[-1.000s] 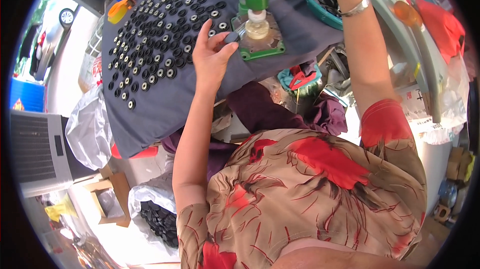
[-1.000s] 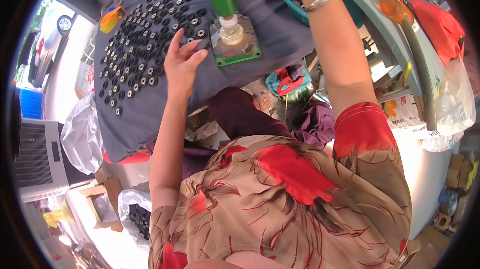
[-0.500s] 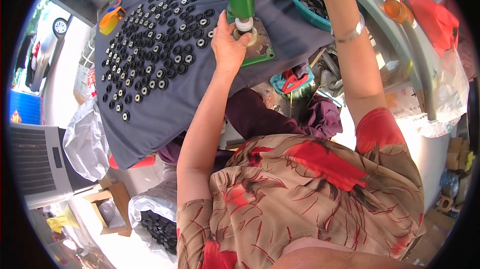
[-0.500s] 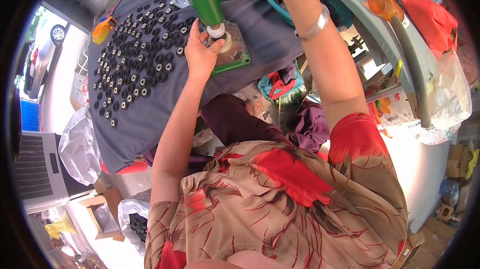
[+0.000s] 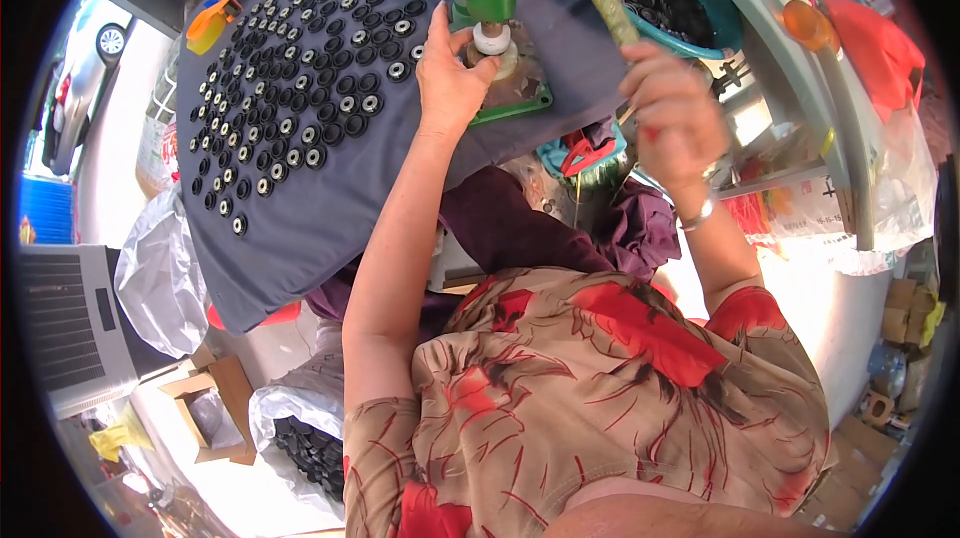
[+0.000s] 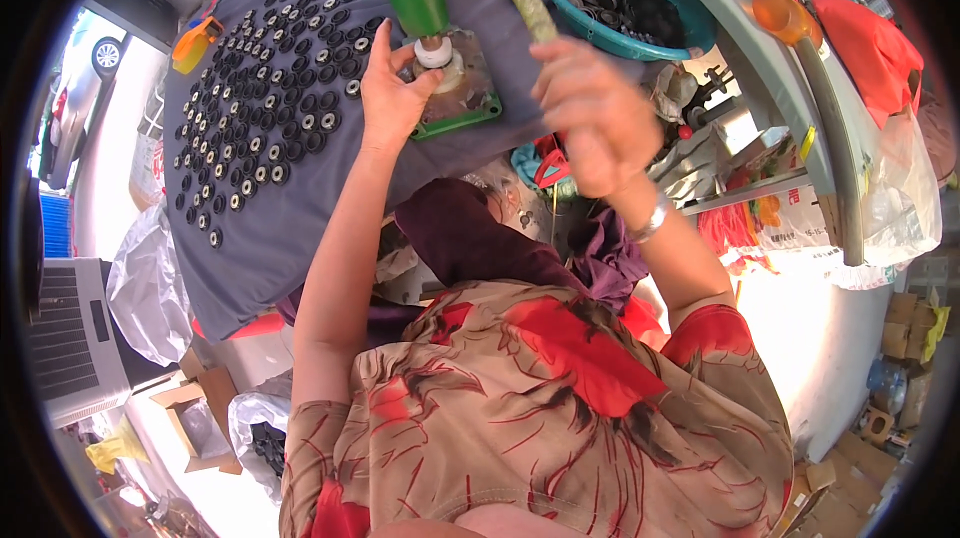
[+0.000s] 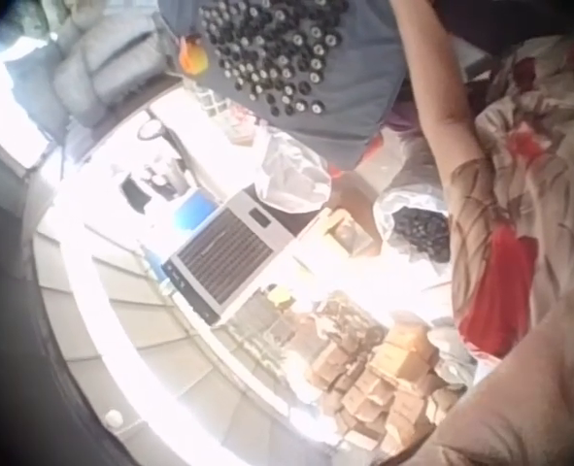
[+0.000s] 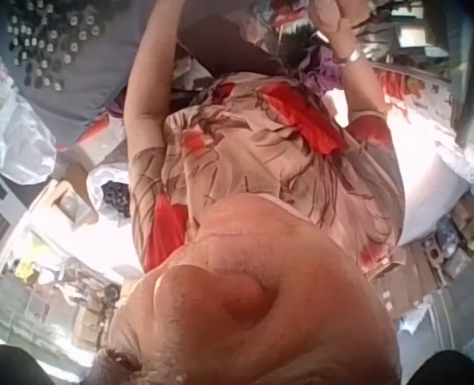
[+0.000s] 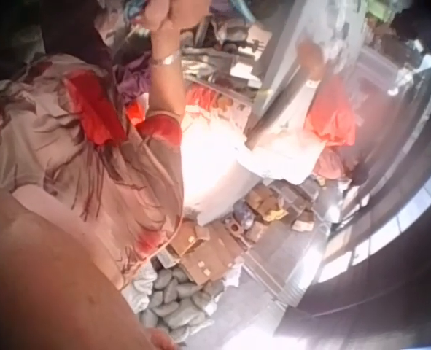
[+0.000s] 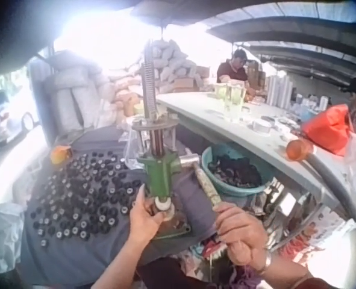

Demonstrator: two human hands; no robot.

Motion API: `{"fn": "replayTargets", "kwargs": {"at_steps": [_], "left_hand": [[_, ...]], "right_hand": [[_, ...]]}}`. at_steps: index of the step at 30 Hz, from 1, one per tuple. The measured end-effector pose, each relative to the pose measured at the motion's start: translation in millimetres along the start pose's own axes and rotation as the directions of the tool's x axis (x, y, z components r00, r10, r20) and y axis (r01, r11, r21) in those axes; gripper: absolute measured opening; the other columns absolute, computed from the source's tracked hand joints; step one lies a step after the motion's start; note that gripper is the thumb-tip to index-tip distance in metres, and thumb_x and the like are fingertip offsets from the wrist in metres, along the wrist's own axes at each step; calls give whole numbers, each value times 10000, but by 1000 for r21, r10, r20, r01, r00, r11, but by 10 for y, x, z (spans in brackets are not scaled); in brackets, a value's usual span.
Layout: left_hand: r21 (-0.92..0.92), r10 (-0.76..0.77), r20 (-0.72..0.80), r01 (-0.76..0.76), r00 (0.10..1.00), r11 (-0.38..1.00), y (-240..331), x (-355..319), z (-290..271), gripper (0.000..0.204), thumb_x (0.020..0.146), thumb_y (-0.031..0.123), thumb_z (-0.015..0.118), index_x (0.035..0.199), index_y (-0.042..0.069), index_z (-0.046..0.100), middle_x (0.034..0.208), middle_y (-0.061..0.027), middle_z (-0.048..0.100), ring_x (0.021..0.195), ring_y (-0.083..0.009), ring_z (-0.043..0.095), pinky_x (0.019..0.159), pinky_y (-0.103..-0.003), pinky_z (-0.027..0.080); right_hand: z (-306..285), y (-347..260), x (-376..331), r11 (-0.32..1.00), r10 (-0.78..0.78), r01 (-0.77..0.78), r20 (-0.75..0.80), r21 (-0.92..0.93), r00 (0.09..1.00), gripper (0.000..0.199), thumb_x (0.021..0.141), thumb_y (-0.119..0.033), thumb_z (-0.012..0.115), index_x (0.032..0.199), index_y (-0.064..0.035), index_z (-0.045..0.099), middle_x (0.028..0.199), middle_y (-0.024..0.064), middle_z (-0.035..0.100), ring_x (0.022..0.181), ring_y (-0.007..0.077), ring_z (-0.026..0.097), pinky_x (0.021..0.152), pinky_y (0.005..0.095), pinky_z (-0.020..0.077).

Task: The person assembles small black and silver plastic components by hand, then presses them together using a manual press tool.

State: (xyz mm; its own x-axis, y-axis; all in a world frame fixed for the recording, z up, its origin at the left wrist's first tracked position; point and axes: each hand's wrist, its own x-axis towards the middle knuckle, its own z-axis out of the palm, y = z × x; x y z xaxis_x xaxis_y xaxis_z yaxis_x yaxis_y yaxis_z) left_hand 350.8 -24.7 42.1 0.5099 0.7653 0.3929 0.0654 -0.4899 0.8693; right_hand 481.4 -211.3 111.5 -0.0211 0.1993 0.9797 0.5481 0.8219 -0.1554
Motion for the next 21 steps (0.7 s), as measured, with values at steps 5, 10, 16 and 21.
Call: {"fn": "replayTargets", "kwargs": {"at_steps": [5,10,16,21], "left_hand": [[5,53,14,-53,998,999,-74,35,-28,886,697,1,749,1452,-33,287,1115,-145,688,1047,-175,637,945,-301,463],[-20,33,30,-33,999,999,-91,45,64,869,677,-5,781,1432,-3,349,1124,-125,691,1011,-151,644,918,-288,476],[85,31,-93,-23,995,996,-141,-125,-99,813,698,-13,775,1417,3,397,1103,-115,696,956,-139,638,887,-279,483],[-668,-238,173,292,956,685,64,-426,-633,743,750,-27,755,1408,-16,409,1078,-146,678,868,-168,649,765,-273,506]], "right_hand": [[12,-12,-58,998,17,-13,61,-68,998,192,907,-153,493,849,12,571,816,147,578,749,307,604,880,555,470],[-46,-54,40,994,56,-51,50,-93,997,245,936,-181,485,840,25,573,832,149,583,747,278,602,898,534,475],[-62,142,844,983,160,-156,-41,93,986,298,961,-222,468,902,47,582,867,169,615,780,283,611,887,437,505],[-441,637,1219,225,-110,96,73,-970,991,193,900,-202,552,877,-16,597,820,150,602,710,273,586,789,442,515]]}}
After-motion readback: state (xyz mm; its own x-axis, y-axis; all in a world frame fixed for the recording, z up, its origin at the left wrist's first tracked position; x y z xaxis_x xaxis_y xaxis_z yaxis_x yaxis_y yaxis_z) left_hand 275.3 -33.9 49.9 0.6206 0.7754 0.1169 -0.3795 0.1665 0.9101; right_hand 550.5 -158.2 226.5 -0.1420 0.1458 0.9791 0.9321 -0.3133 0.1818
